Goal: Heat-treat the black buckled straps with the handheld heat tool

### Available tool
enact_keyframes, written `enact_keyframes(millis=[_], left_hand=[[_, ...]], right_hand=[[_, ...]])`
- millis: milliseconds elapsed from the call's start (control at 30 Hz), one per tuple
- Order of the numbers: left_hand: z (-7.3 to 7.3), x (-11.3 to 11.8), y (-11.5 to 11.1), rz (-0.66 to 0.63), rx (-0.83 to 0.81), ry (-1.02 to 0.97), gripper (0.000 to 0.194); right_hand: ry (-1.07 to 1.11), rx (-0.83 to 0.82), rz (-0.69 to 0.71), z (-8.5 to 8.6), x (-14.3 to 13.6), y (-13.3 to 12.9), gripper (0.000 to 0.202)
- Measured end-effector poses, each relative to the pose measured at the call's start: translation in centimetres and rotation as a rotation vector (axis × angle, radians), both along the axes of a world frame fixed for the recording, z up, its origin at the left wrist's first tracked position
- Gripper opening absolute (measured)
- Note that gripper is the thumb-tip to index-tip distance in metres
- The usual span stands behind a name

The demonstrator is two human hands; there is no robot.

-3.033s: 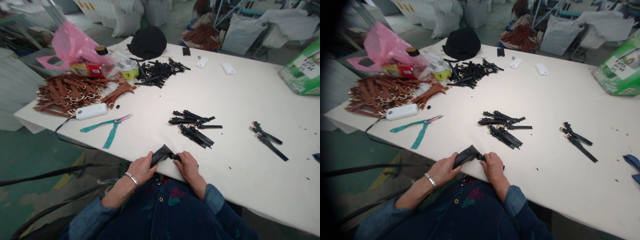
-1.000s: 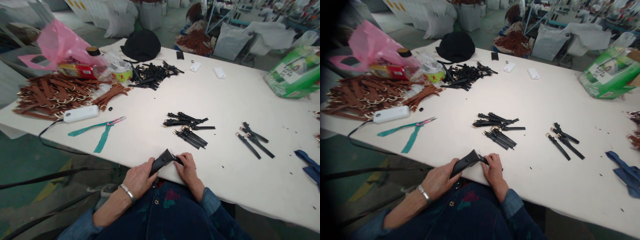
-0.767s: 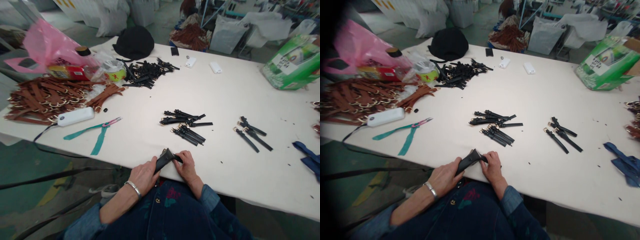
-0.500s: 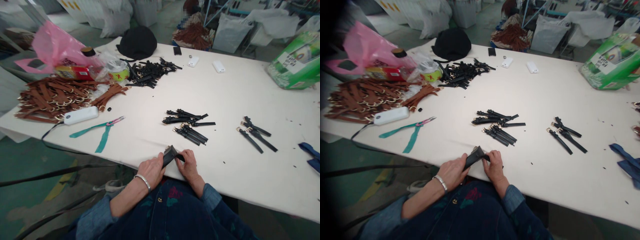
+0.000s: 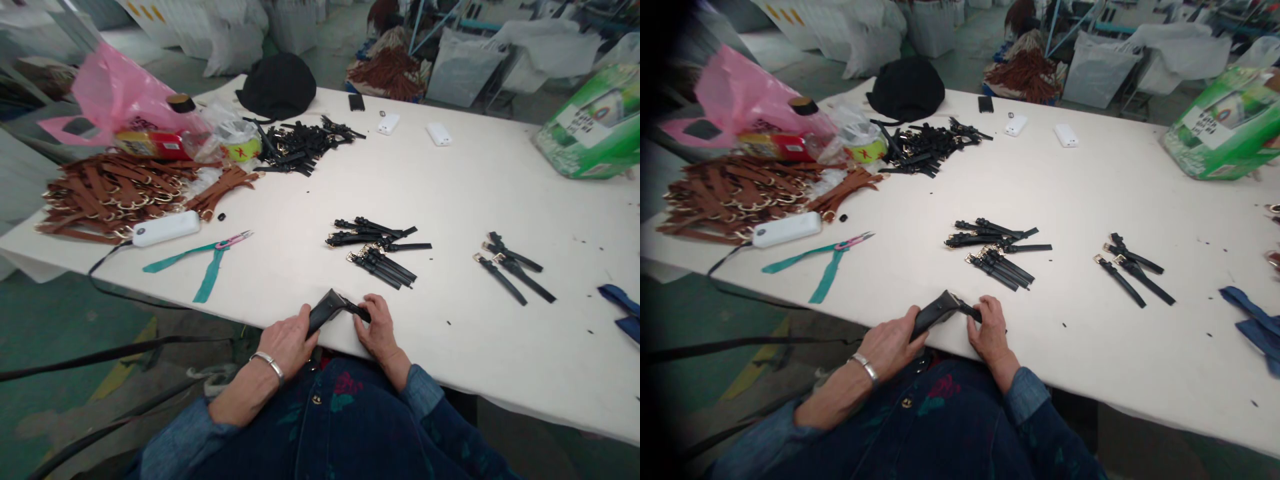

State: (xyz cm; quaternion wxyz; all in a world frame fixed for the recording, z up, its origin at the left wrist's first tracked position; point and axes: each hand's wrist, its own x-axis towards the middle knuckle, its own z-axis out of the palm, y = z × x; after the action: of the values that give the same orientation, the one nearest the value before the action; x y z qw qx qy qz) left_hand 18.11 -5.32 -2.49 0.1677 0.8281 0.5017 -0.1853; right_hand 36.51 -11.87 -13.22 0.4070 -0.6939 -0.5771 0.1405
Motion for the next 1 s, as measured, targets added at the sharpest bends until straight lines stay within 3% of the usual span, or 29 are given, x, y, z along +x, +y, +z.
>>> enact_keyframes(millis=[100,400,533,667,800,1000], left_hand=[[0.2,0.1,-0.2,-0.016,-0.001,0.016,0.039],[-0.5,3.2,0.6,-0.07,0.046,-0.038,0.037],[0.1,1.9,1.8,-0.019,0.071,-0.029,0.037],[1.2,-0.6,2.5,0.012,0.06,-0.016,0.039],[1.8,-1.8,1.9,-0.002,0.005,0.004,0.037],[1.8,-2.3,0.2,-0.034,-0.086,-0.006,0.032]], right_hand=[[0.021,-0.004,-0.003,-0.1,0.1,0.0,0.02],[0.076,-0.01,-0.028,0.3,0.0,0.2,0.015],[0.047,-0.036,-0.011,0.5,-0.2,0.0,0.014],[-0.126,-0.085,0.041,1.0,0.0,-0.1,0.014],[-0.238,-0.06,0.133,1.2,0.4,-0.5,0.017],[-0.127,0.0,0.21,0.9,0.3,-1.4,0.017]])
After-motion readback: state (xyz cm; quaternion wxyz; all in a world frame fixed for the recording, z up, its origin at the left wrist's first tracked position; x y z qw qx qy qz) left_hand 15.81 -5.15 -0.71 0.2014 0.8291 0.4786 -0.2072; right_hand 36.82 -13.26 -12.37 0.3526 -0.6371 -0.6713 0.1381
